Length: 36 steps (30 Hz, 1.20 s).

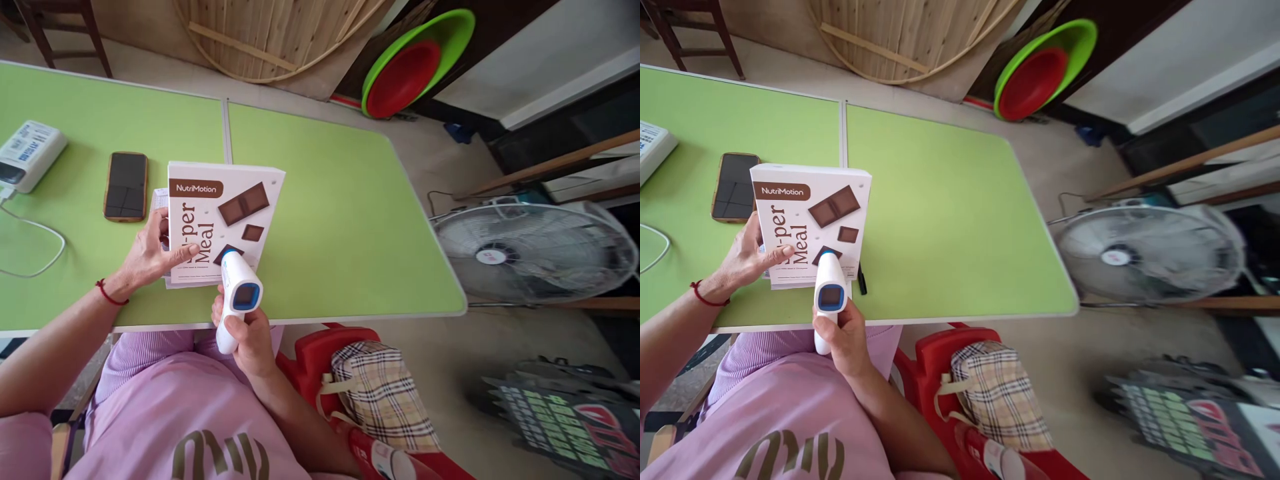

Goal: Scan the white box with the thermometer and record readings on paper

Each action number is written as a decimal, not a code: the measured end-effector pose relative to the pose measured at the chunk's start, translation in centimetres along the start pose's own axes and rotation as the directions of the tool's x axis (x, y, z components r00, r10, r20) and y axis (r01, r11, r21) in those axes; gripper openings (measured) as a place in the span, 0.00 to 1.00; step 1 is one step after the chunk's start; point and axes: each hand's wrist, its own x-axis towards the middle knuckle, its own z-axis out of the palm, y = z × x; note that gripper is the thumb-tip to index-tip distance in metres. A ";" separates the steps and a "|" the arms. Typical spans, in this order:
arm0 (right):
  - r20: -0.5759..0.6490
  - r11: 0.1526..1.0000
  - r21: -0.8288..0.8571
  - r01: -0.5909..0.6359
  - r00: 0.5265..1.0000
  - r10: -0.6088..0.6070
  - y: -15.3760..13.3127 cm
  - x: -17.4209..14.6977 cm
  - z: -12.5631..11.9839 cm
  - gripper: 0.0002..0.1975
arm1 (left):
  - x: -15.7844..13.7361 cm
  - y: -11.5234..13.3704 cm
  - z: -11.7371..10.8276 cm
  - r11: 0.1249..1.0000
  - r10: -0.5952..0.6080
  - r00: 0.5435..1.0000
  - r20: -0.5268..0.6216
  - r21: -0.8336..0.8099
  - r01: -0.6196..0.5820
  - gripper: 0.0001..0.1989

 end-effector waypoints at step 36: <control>0.046 0.997 0.077 -0.028 0.999 0.025 -0.3 0.1 0.2 0.18 | 0.2 0.6 -0.3 0.996 0.070 0.996 0.063 0.044 -0.073 0.30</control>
